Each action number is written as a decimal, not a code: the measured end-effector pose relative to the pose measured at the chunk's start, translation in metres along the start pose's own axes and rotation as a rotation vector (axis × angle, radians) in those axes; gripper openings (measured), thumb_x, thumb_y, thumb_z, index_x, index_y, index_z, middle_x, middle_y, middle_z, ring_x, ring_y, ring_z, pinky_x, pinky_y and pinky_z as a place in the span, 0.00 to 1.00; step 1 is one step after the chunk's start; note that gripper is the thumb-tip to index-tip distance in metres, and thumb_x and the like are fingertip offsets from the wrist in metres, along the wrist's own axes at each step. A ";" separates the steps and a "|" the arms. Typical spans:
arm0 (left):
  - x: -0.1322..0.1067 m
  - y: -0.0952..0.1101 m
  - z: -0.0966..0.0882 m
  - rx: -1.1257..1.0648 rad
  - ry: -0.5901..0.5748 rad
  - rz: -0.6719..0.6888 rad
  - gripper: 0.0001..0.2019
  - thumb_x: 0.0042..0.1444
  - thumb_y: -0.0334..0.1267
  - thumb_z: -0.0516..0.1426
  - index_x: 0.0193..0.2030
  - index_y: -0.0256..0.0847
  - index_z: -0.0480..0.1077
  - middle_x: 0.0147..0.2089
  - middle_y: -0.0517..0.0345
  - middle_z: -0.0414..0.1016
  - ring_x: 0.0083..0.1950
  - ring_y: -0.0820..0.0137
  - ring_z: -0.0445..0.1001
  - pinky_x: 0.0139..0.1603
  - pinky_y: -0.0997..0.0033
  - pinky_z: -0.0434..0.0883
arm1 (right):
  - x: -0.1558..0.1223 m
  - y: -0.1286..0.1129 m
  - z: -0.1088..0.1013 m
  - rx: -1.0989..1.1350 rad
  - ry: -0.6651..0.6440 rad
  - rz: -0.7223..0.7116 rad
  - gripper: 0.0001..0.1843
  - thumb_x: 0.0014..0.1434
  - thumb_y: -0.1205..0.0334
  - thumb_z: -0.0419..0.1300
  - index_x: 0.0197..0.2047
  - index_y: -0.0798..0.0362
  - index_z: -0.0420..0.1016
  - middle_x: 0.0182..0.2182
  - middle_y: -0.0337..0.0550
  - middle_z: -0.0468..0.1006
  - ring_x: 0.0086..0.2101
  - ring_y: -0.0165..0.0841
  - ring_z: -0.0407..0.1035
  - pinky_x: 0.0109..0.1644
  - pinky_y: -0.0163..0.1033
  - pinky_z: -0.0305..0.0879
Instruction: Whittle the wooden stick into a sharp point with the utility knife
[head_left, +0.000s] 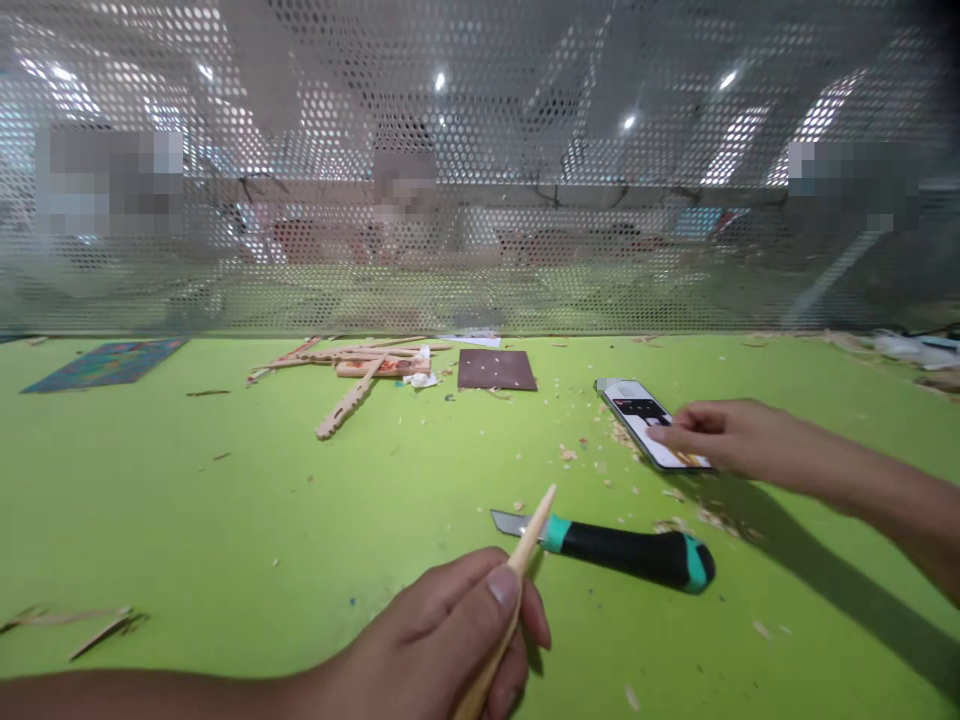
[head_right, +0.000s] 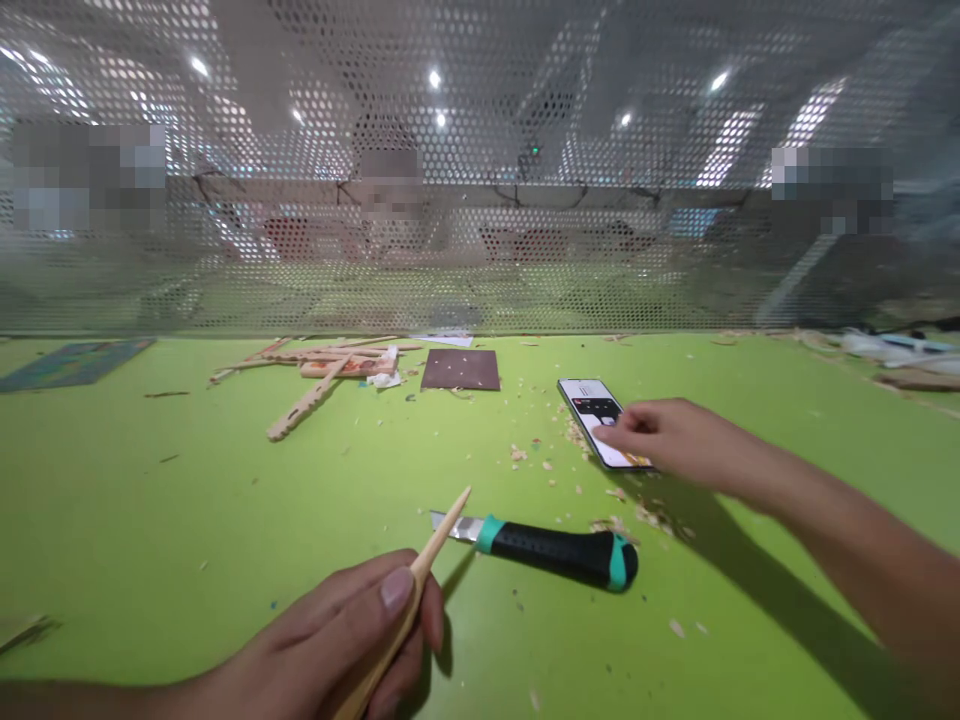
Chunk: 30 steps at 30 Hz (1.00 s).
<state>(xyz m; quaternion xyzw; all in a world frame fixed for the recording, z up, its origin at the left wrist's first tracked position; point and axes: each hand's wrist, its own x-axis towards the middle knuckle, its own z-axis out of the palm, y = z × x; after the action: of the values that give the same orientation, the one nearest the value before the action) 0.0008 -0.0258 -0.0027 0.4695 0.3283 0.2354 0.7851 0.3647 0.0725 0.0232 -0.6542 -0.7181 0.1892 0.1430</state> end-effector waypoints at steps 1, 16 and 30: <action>0.000 -0.002 0.000 -0.012 -0.026 -0.009 0.25 0.75 0.61 0.50 0.46 0.40 0.71 0.29 0.64 0.64 0.27 0.74 0.61 0.29 0.74 0.57 | 0.004 0.017 -0.008 0.006 -0.032 0.030 0.36 0.73 0.29 0.53 0.24 0.47 0.73 0.16 0.39 0.68 0.16 0.32 0.62 0.19 0.40 0.53; 0.001 0.005 -0.001 0.053 -0.004 -0.002 0.26 0.75 0.62 0.51 0.44 0.40 0.71 0.31 0.63 0.64 0.30 0.73 0.60 0.33 0.71 0.59 | 0.017 0.109 -0.014 -0.014 -0.333 0.180 0.13 0.77 0.51 0.62 0.51 0.50 0.79 0.42 0.42 0.82 0.32 0.30 0.75 0.35 0.38 0.77; 0.005 0.002 -0.005 0.010 -0.014 0.005 0.26 0.75 0.61 0.49 0.46 0.39 0.73 0.31 0.62 0.65 0.29 0.74 0.61 0.31 0.74 0.60 | 0.019 0.046 -0.020 -0.034 -0.048 0.263 0.18 0.74 0.52 0.65 0.62 0.50 0.78 0.59 0.51 0.79 0.50 0.42 0.78 0.52 0.52 0.79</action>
<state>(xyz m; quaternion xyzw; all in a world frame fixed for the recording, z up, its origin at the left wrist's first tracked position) 0.0001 -0.0192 -0.0043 0.4760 0.3225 0.2325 0.7845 0.4130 0.0960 0.0191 -0.7403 -0.6326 0.2097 0.0884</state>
